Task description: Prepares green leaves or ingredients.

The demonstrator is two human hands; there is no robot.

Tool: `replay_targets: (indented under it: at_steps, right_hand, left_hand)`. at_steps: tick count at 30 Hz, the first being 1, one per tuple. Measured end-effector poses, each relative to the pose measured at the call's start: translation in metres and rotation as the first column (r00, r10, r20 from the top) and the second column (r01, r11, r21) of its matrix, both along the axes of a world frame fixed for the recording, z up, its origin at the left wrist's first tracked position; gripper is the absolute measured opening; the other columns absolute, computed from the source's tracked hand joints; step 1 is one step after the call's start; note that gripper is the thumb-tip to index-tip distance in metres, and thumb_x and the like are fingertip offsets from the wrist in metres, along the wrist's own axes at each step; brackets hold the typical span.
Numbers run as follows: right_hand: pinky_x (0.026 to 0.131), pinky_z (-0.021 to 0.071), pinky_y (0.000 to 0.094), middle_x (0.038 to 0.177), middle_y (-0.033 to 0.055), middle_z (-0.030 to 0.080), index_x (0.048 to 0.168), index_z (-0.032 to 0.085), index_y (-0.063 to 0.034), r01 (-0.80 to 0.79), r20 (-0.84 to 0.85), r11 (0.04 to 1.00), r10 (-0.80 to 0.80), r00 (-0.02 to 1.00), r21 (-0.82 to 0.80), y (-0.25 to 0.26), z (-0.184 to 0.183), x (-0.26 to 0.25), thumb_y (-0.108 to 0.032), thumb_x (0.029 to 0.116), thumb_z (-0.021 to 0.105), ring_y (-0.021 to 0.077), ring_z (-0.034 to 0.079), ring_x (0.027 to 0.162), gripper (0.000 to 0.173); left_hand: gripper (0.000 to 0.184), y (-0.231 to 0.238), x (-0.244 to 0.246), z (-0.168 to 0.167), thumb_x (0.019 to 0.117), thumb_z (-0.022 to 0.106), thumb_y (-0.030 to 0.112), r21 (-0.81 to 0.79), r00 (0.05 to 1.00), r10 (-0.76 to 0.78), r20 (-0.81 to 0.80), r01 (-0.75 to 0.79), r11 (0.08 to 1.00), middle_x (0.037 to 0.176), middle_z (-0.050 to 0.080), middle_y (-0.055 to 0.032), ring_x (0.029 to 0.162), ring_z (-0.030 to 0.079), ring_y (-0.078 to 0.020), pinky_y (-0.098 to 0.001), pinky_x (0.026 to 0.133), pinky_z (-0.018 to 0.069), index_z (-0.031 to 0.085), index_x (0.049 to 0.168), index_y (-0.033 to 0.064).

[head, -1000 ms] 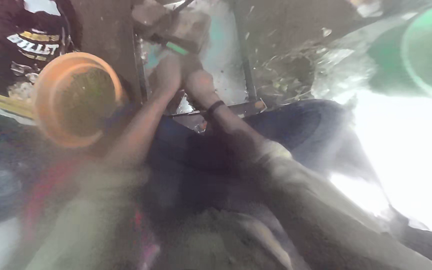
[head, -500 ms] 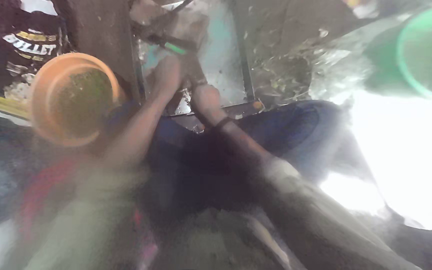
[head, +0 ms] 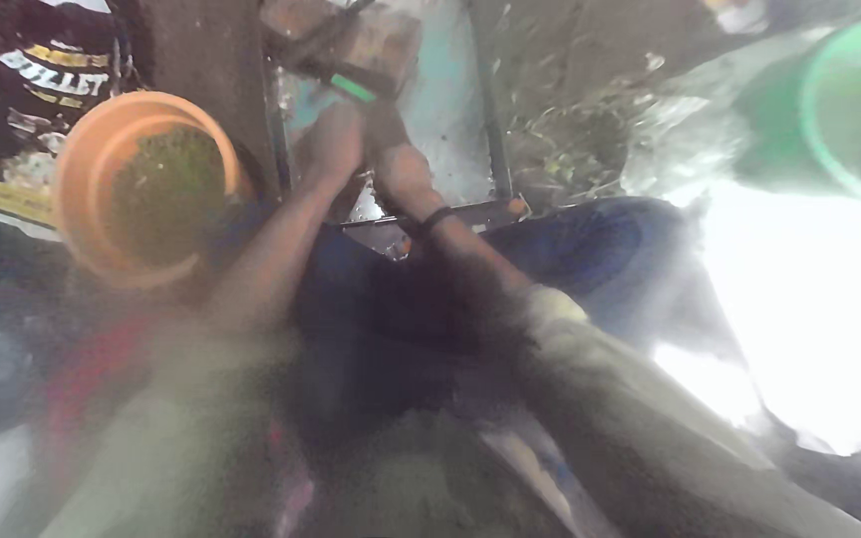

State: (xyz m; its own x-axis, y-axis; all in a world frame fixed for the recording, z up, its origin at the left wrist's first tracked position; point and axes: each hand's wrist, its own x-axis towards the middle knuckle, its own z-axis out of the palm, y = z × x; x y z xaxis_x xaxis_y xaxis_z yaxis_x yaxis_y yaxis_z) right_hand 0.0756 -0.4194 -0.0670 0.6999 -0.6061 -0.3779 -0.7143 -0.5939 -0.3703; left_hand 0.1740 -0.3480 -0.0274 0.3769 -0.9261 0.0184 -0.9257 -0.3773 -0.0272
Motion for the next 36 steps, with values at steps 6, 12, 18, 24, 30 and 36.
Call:
replay_targets:
  at_steps: [6, 12, 18, 24, 30, 36]
  right_hand:
    - [0.074, 0.0576, 0.0632, 0.105, 0.024, 0.072, 0.131, 0.064, -0.0061, 0.002, -0.035, 0.999, -0.004, 0.999, -0.041, 0.019, -0.004, -0.037, -0.021, 0.0994, 0.06, 0.0452, 0.072, 0.096, 0.035]
    - [0.075, 0.0578, 0.0636, 0.105, 0.0241, 0.072, 0.147, 0.052, -0.0098, -0.009, -0.018, 0.999, 0.008, 1.0, -0.051, 0.02, -0.01, -0.034, -0.018, 0.0988, 0.058, 0.0454, 0.072, 0.095, 0.05]
    - [0.071, 0.0574, 0.0614, 0.097, 0.0205, 0.073, 0.148, 0.053, -0.0159, 0.051, 0.013, 0.997, -0.05, 0.999, -0.056, 0.025, -0.009, -0.042, -0.019, 0.0963, 0.059, 0.0424, 0.073, 0.089, 0.052]
    - [0.064, 0.057, 0.0617, 0.092, 0.024, 0.07, 0.127, 0.061, -0.0038, 0.153, 0.138, 0.987, -0.145, 0.98, -0.049, 0.028, -0.01, -0.062, -0.024, 0.0911, 0.07, 0.0452, 0.071, 0.085, 0.042]
    - [0.065, 0.0572, 0.0613, 0.09, 0.0239, 0.07, 0.118, 0.064, 0.0008, 0.174, 0.166, 0.985, -0.172, 0.971, 0.006, 0.026, 0.002, -0.066, -0.02, 0.0908, 0.071, 0.0443, 0.071, 0.083, 0.035]
    - [0.079, 0.0577, 0.0613, 0.109, 0.0211, 0.073, 0.116, 0.071, -0.005, 0.062, 0.015, 0.998, -0.062, 0.998, -0.005, 0.002, 0.006, -0.021, -0.027, 0.0992, 0.059, 0.0409, 0.072, 0.102, 0.03]
  left_hand:
    - [0.021, -0.041, 0.023, -0.031, 0.1006, 0.061, 0.013, 0.196, 0.945, 0.176, -0.274, -0.125, 0.973, 0.119, 0.069, -0.0257, 0.119, 0.065, -0.0441, -0.0614, 0.101, 0.053, 0.073, 0.107, -0.0019]
    - [0.022, -0.034, 0.023, -0.039, 0.0988, 0.064, 0.017, 0.131, 0.949, 0.176, -0.26, -0.145, 0.981, 0.124, 0.069, -0.0213, 0.118, 0.066, -0.0416, -0.0627, 0.099, 0.0544, 0.074, 0.114, 0.0049]
    - [0.026, -0.034, 0.025, -0.044, 0.099, 0.068, 0.026, 0.124, 0.957, 0.149, -0.247, -0.122, 0.985, 0.121, 0.071, -0.0191, 0.117, 0.067, -0.0398, -0.0623, 0.099, 0.0542, 0.075, 0.114, 0.0065]
    - [0.033, -0.027, 0.026, -0.035, 0.0961, 0.072, 0.032, 0.106, 0.937, 0.191, -0.293, -0.167, 0.98, 0.126, 0.071, -0.0156, 0.12, 0.066, -0.0368, -0.0618, 0.101, 0.0529, 0.074, 0.122, 0.0118]
    - [0.034, -0.022, 0.026, -0.032, 0.0927, 0.074, 0.026, 0.121, 0.934, 0.209, -0.289, -0.181, 0.976, 0.129, 0.069, -0.0145, 0.121, 0.065, -0.0383, -0.0652, 0.1, 0.0526, 0.073, 0.125, 0.0173]
    - [0.022, -0.027, 0.011, -0.03, 0.093, 0.065, 0.015, 0.194, 0.951, 0.264, -0.161, -0.232, 0.953, 0.12, 0.071, -0.0207, 0.113, 0.068, -0.0437, -0.0673, 0.088, 0.0555, 0.074, 0.112, 0.0067]
